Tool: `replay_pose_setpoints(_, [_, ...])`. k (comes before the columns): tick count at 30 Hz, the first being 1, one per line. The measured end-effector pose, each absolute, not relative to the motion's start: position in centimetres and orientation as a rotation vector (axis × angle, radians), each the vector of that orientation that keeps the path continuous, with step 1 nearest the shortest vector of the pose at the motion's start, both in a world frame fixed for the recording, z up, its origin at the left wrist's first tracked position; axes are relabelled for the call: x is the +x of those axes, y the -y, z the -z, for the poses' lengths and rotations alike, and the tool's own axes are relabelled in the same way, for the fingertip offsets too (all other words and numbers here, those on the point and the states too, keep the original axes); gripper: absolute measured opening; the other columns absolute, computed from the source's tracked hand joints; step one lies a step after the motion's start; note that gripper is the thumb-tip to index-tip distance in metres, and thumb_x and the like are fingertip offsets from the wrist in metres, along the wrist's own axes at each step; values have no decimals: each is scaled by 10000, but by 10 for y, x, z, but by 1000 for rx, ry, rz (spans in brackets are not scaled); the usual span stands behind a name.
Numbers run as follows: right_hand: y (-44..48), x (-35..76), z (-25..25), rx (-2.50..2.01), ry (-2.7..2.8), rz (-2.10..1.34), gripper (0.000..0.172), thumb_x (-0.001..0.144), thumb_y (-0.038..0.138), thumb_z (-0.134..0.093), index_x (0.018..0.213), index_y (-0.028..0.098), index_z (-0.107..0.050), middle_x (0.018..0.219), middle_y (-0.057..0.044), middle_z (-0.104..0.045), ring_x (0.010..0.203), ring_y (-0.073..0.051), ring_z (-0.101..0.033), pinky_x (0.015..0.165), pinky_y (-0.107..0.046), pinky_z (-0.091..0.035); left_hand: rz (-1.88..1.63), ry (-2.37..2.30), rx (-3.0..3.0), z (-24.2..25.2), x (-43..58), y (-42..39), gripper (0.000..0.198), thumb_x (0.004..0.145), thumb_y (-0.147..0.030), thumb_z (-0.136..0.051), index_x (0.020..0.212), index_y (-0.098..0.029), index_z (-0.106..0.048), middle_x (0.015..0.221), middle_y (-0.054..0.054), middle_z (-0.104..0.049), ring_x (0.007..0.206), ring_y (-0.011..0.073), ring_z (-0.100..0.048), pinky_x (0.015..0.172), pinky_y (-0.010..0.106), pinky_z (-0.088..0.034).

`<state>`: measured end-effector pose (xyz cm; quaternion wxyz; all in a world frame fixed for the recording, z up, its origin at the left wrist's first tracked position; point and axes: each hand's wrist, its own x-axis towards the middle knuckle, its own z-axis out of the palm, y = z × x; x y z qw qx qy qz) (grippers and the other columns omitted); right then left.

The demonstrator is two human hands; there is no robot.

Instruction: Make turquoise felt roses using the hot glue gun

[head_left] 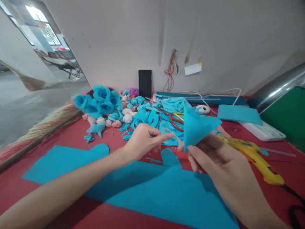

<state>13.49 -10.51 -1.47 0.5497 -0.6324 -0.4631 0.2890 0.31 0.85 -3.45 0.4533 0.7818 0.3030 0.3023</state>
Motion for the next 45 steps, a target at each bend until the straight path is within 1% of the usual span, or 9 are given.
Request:
replay_pose_setpoints(3, [105,135,17,-1470,1191,-579,101,729,286,-595,658,223,-561,503,68,-513,451,-59,-471,424,-96,-413,-836,-615,1935,35,2,-6,254,840,-282,-463,711,-166,-647,617,3,-648,587,114,-578,587,219,-469])
replay_pose_setpoints(6, [102,138,21,-1444,1343,-483,49,755,250,-577,776,259,-619,546,64,-560,470,-79,-518,412,-113,-432,-899,-416,1943,34,2,-1,194,834,-257,-487,968,-206,-617,908,24,-664,801,136,-609,732,245,-496])
replay_pose_setpoints(12, [103,144,28,-1383,1437,-381,152,735,188,-593,851,280,-629,664,66,-643,549,-100,-593,482,-132,-484,-1058,-218,2003,30,1,8,104,664,-159,-686,755,-206,-671,931,34,-626,892,175,-569,820,289,-471])
replay_pose_setpoints(18, [101,149,32,-1292,1481,-456,185,756,234,-594,906,337,-629,764,69,-656,635,-127,-602,555,-185,-492,-1069,-264,1982,26,0,13,85,704,-150,-660,736,-223,-690,832,28,-606,813,153,-576,838,323,-462])
replay_pose_setpoints(25, [103,142,23,-1404,1407,-624,46,707,283,-632,666,279,-652,622,29,-615,577,-155,-553,517,-242,-448,-1016,-319,1815,25,1,14,100,635,-186,-728,714,-200,-669,860,16,-604,859,158,-570,810,271,-469])
replay_pose_setpoints(28, [106,138,18,-1506,1156,-851,155,654,360,-655,586,231,-603,587,15,-594,552,-139,-528,509,-230,-439,-893,-402,1716,24,3,16,135,659,-225,-711,757,-189,-627,863,10,-592,863,156,-559,828,280,-452])
replay_pose_setpoints(36, [105,134,11,-1527,923,-1093,252,579,395,-711,656,185,-595,616,-3,-616,516,-98,-513,451,-175,-392,-599,-500,1538,20,1,20,161,711,-326,-643,767,-195,-568,899,22,-552,729,147,-584,483,183,-462])
replay_pose_setpoints(41, [102,141,14,-1437,1066,-1115,194,644,364,-686,672,192,-600,573,26,-579,485,-74,-484,429,-151,-391,-553,-454,1504,22,3,16,126,750,-305,-602,790,-189,-573,868,20,-581,717,130,-582,655,245,-505])
replay_pose_setpoints(45, [101,145,15,-1435,1116,-1062,185,680,343,-658,614,186,-585,530,31,-549,459,-74,-474,413,-153,-395,-636,-442,1566,25,3,12,240,743,-355,-605,925,-212,-541,990,52,-566,946,200,-553,763,293,-485])
